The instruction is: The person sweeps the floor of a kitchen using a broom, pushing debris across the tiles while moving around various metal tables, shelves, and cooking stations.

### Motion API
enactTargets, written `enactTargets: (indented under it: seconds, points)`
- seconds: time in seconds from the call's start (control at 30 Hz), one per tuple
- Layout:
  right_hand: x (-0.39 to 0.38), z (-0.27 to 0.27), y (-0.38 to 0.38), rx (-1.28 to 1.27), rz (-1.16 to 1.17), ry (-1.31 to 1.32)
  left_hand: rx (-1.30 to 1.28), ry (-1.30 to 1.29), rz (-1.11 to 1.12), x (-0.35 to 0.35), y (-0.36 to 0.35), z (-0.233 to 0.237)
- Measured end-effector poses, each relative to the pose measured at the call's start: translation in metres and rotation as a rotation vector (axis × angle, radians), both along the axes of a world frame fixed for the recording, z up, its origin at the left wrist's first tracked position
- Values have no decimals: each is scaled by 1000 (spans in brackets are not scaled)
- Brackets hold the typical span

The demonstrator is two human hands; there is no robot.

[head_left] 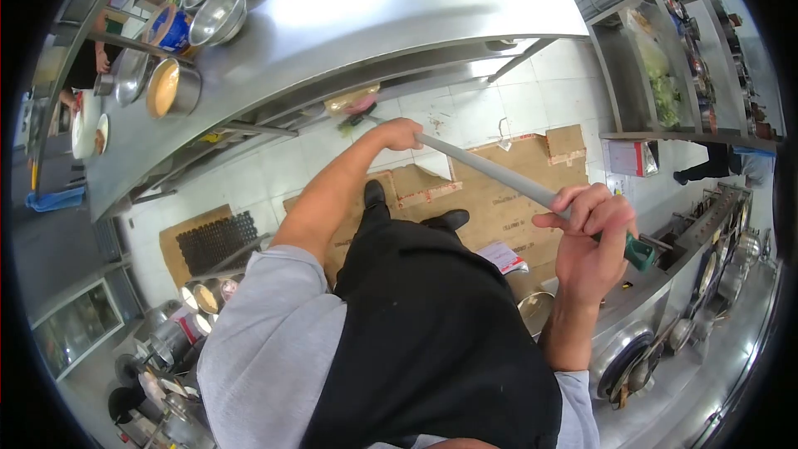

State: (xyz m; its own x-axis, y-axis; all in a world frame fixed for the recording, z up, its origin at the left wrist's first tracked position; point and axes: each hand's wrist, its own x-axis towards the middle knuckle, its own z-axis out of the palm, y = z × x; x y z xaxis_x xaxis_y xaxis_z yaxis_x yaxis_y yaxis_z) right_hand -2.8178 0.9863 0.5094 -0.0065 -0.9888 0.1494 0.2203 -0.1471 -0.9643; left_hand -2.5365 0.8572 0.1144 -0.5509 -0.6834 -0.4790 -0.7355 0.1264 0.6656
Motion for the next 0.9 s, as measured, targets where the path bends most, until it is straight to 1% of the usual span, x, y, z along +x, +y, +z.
enactTargets:
  seconds: [0.07,0.2,0.27,0.37,0.4,0.5,0.53,0.57,0.63,0.7,0.77,0.87,0.9]
  points:
    - [0,-3,1,34,-59,-23,98,-46,-27,4,-9,9]
    - [6,-9,8,97,-175,-63,37,-17,-15,8,-3,11]
    - [8,-7,14,109,-203,-45,6,22,-1,9,4,2]
    - [8,5,25,74,-155,19,11,57,149,6,43,-4]
    - [5,12,30,54,-91,7,-6,52,186,9,63,6]
    - [-10,20,35,11,100,-16,-17,48,321,18,125,66]
    - [-14,17,34,9,177,-20,-44,32,354,25,150,51]
    - [-17,12,34,8,252,-23,-71,18,385,35,176,26]
    - [-18,-20,27,91,378,-4,-72,-64,496,62,215,-10]
    - [10,-57,18,239,436,90,-16,-281,500,91,232,-13]
    - [41,-96,18,421,416,-39,-13,-321,525,123,255,-71]
    - [30,-118,11,524,356,-245,-83,-344,600,90,235,-98]
    - [17,-114,8,501,271,-304,-118,-301,557,67,222,-110]
